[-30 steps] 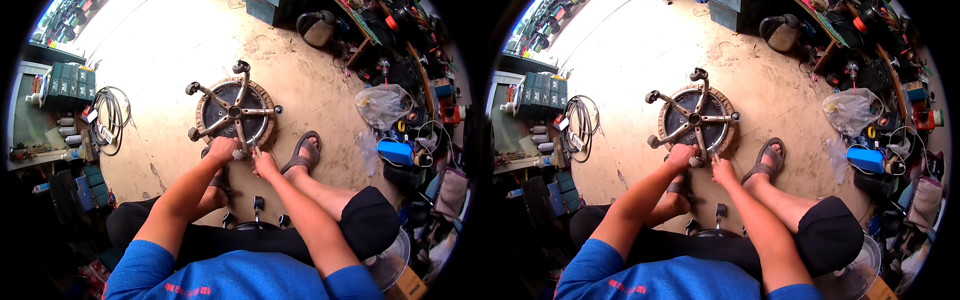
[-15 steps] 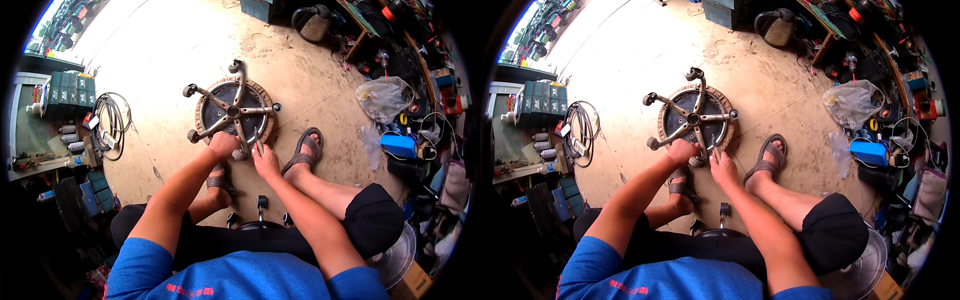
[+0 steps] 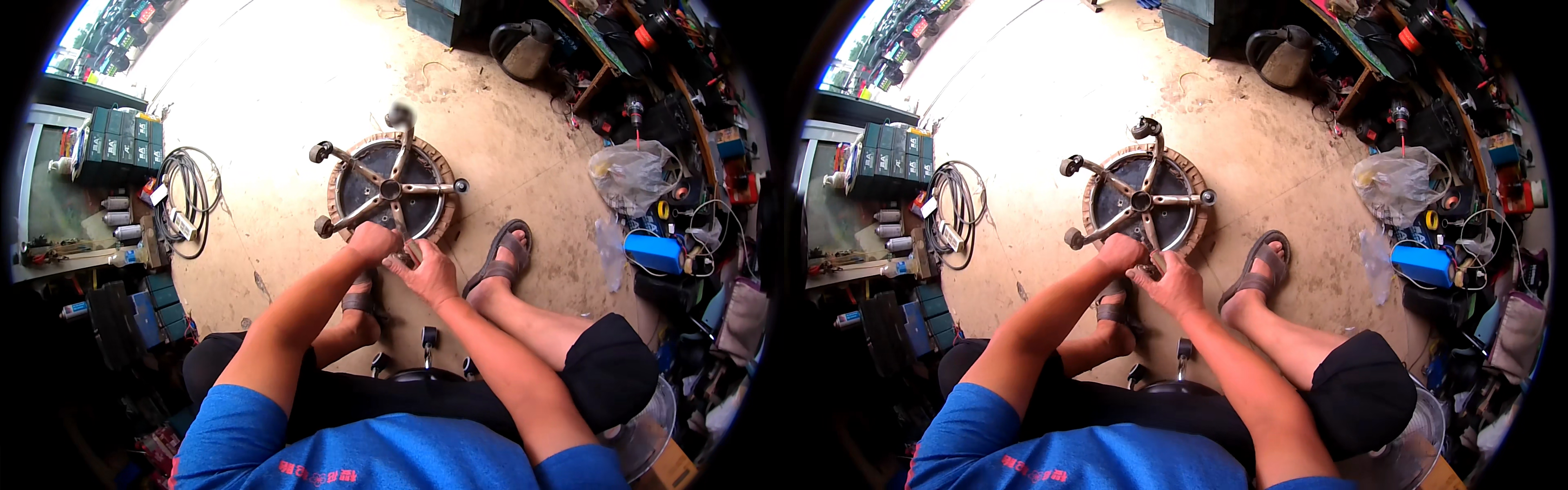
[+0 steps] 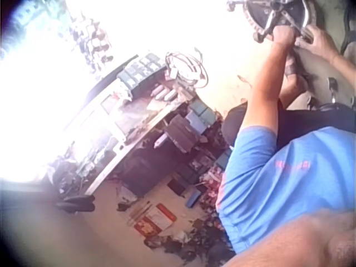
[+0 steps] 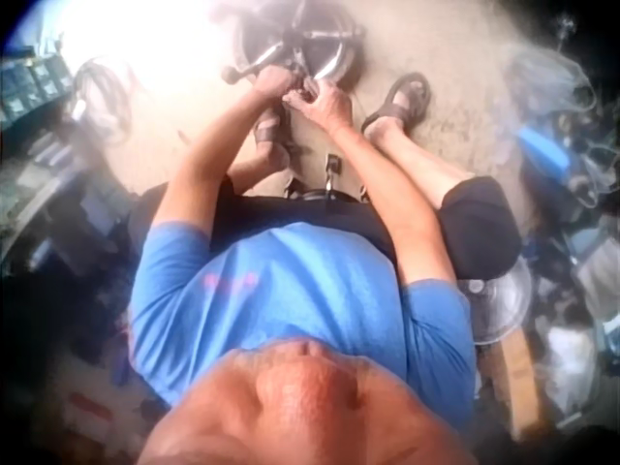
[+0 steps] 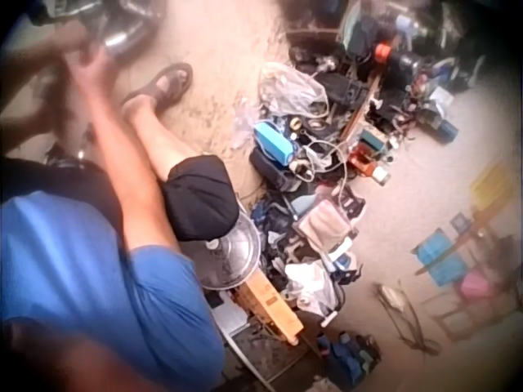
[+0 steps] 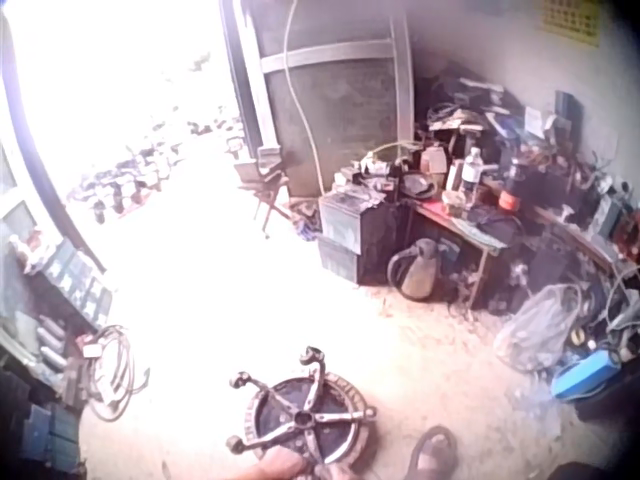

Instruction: The person sits on the floor and uses a screwdriver to remove wheels and parts from an office chair base.

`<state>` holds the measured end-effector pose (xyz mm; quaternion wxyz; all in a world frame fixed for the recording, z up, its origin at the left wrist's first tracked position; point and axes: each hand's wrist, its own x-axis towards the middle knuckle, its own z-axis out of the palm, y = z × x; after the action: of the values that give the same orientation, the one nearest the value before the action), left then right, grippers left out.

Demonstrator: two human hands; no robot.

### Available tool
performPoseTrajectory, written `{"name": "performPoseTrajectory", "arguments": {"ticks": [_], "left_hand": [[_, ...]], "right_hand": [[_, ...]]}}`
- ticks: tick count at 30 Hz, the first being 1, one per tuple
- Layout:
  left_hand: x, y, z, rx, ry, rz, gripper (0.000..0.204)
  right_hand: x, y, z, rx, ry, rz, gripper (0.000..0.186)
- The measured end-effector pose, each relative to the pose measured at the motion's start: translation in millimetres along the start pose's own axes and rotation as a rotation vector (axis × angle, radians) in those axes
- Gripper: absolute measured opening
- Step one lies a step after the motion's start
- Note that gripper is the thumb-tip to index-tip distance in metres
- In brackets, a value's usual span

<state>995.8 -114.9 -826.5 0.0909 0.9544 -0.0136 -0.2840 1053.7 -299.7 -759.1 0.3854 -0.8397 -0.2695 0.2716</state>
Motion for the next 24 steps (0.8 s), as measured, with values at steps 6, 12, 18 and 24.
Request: {"name": "performPoseTrajectory", "arguments": {"ticks": [6, 12, 18, 24], "left_hand": [[-2, -8, 14, -0.063, 0.034, -0.077, 0.020], [4, -18, 25, -0.140, 0.063, -0.094, 0.024], [3, -4, 11, -0.116, -0.034, -0.219, 0.021], [-8, 0, 6, 0.063, 0.093, -0.002, 0.018]], "right_hand": [[-2, -5, -8, -0.036, -0.032, 0.052, 0.066], [-2, 1, -11, 0.078, -0.065, 0.079, 0.062], [-4, 6, -7, 0.006, -0.018, 0.037, 0.063], [0, -5, -9, 0.044, -0.075, 0.082, 0.066]]}}
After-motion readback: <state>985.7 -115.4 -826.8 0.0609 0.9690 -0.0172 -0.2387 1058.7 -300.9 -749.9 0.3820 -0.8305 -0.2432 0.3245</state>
